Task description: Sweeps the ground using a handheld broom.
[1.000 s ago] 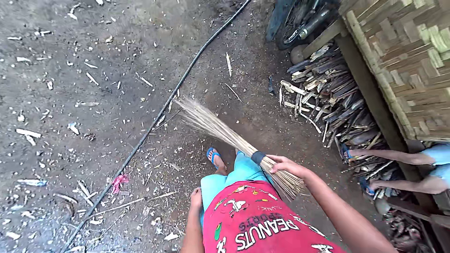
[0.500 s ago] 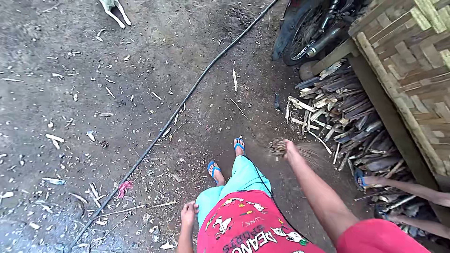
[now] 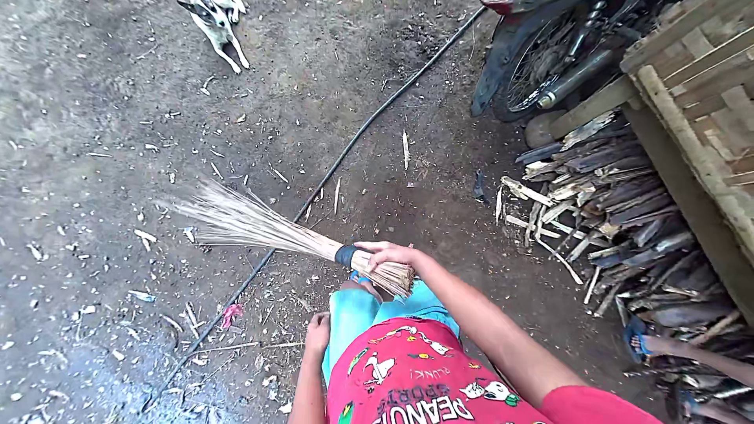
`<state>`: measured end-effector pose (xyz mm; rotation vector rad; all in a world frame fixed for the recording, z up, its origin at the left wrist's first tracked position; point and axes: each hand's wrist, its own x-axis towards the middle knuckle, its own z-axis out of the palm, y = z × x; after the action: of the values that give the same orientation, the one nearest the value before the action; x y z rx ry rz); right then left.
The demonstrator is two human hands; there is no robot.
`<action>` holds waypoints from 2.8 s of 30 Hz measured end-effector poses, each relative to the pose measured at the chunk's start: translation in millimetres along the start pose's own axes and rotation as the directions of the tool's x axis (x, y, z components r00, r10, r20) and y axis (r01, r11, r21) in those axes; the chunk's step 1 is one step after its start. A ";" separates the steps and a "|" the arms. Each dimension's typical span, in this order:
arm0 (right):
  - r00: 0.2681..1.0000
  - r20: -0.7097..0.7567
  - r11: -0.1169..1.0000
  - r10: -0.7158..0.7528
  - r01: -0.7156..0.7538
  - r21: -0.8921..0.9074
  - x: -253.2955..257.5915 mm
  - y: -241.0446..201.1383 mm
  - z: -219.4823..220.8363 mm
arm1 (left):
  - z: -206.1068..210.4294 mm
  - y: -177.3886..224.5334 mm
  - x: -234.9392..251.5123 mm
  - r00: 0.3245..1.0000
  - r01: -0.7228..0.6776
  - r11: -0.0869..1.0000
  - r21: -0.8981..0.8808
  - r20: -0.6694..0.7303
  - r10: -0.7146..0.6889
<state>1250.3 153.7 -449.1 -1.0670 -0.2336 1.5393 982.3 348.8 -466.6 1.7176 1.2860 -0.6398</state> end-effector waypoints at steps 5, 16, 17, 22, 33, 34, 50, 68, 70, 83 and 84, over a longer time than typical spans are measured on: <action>0.977 -0.200 0.997 0.073 -0.074 0.000 -75.2 27.4 2.9 | 9.2 48.4 36.8 0.994 -0.060 0.993 -0.101 0.080 0.069; -0.020 -0.851 0.811 0.526 -0.291 0.508 -188.6 72.8 50.5 | -56.4 119.4 160.4 0.938 -0.007 0.999 -0.053 0.345 0.025; -0.094 -0.830 0.783 0.550 -0.287 0.552 -182.7 72.6 42.3 | -69.8 124.0 167.7 0.939 -0.022 0.998 -0.058 0.341 0.041; 0.070 -0.734 0.693 0.675 -0.402 0.599 -64.7 9.8 36.8 | -116.6 110.1 191.6 0.971 -0.041 0.983 -0.180 0.226 0.082; 0.876 -0.329 0.922 0.353 -0.266 0.281 127.4 -40.4 84.7 | -112.0 -5.2 160.2 0.947 0.268 0.947 -0.178 0.227 -0.226; 0.897 -0.302 0.922 0.324 -0.228 0.311 110.6 -32.4 78.9 | -107.9 -9.9 156.8 0.940 0.283 0.945 -0.166 0.246 -0.238; 0.011 -0.874 0.871 0.486 -0.079 0.484 -68.6 -13.5 30.9 | -103.6 131.8 206.9 0.944 0.028 0.973 -0.228 0.327 0.049; 0.907 -0.345 0.960 0.240 -0.274 -0.051 170.3 -116.6 14.4 | -156.0 30.6 191.0 0.940 0.305 0.941 -0.145 0.203 -0.273; 0.956 -0.263 0.986 0.131 -0.154 -0.069 126.7 -96.0 9.3 | -147.7 37.9 192.5 0.939 0.297 0.942 -0.157 0.225 -0.259; 0.372 -0.682 0.750 0.630 -0.520 0.409 -134.3 2.7 100.9 | -96.5 121.5 221.1 0.917 0.064 0.992 -0.109 0.397 -0.015; 0.281 -0.699 0.718 0.657 -0.515 0.468 -134.0 10.6 96.3 | -96.0 122.0 222.1 0.913 0.063 0.992 -0.106 0.408 -0.014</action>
<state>1159.1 73.4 -337.0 -1.7729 1.1009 1.4098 1161.6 530.4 -557.7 1.3739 1.0397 -0.8757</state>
